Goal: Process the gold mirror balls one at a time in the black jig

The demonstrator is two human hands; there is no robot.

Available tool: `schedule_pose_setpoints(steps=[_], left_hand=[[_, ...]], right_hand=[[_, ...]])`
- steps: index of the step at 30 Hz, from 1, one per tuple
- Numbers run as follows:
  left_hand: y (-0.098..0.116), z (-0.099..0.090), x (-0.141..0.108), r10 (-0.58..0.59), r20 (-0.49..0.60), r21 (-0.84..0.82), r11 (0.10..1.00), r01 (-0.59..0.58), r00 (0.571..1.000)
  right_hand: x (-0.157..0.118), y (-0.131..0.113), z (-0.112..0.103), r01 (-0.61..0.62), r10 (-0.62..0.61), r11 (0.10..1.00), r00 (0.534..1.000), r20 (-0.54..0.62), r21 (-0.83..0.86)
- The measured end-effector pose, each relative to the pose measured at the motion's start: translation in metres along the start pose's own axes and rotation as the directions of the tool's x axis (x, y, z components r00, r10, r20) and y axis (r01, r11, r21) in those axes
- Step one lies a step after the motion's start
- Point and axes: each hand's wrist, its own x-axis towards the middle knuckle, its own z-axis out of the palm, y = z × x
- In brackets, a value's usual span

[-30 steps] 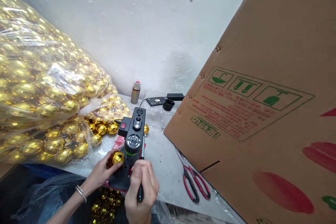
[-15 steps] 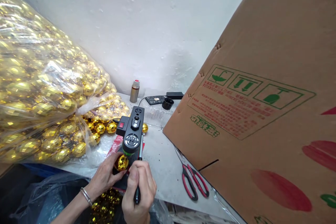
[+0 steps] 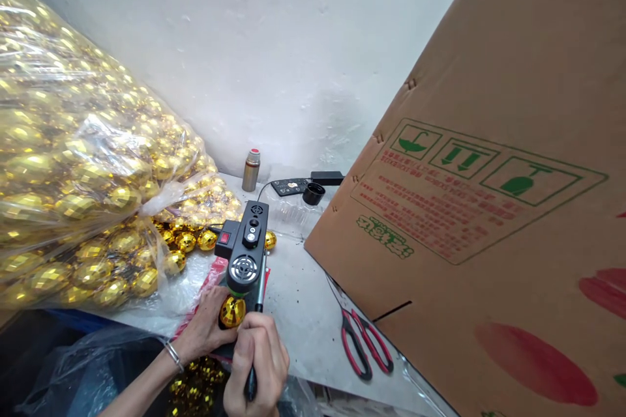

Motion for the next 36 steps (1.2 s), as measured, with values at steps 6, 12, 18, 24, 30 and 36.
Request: schedule_pose_setpoints(steps=[6,12,18,24,30,36], left_hand=[[0.001,0.000,0.000,-0.029,0.026,-0.011,1.000,0.029,0.999],[0.003,0.000,0.000,-0.048,0.021,-0.003,0.999,0.048,0.999],[0.003,0.001,0.000,-0.053,0.009,-0.026,0.998,0.054,0.999],[0.001,0.001,0.001,-0.032,0.008,-0.053,0.998,0.033,0.999],[0.000,0.003,0.001,-0.022,-0.012,-0.052,0.998,0.021,1.000],[0.005,-0.001,0.003,-0.022,0.003,-0.046,0.999,0.022,1.000]], right_hand=[[-0.023,0.005,0.007,-0.084,0.083,0.996,0.995,-0.057,-0.025],[-0.031,0.021,0.017,-0.020,0.011,0.999,0.983,-0.185,-0.047],[-0.041,0.036,0.019,0.023,-0.025,1.000,0.985,-0.169,-0.011],[-0.048,0.044,0.015,0.029,-0.027,1.000,0.992,-0.123,0.012],[-0.048,0.048,0.016,0.048,-0.043,0.998,0.990,-0.135,0.032],[-0.053,0.049,0.021,0.050,-0.047,0.999,0.988,-0.149,0.018]])
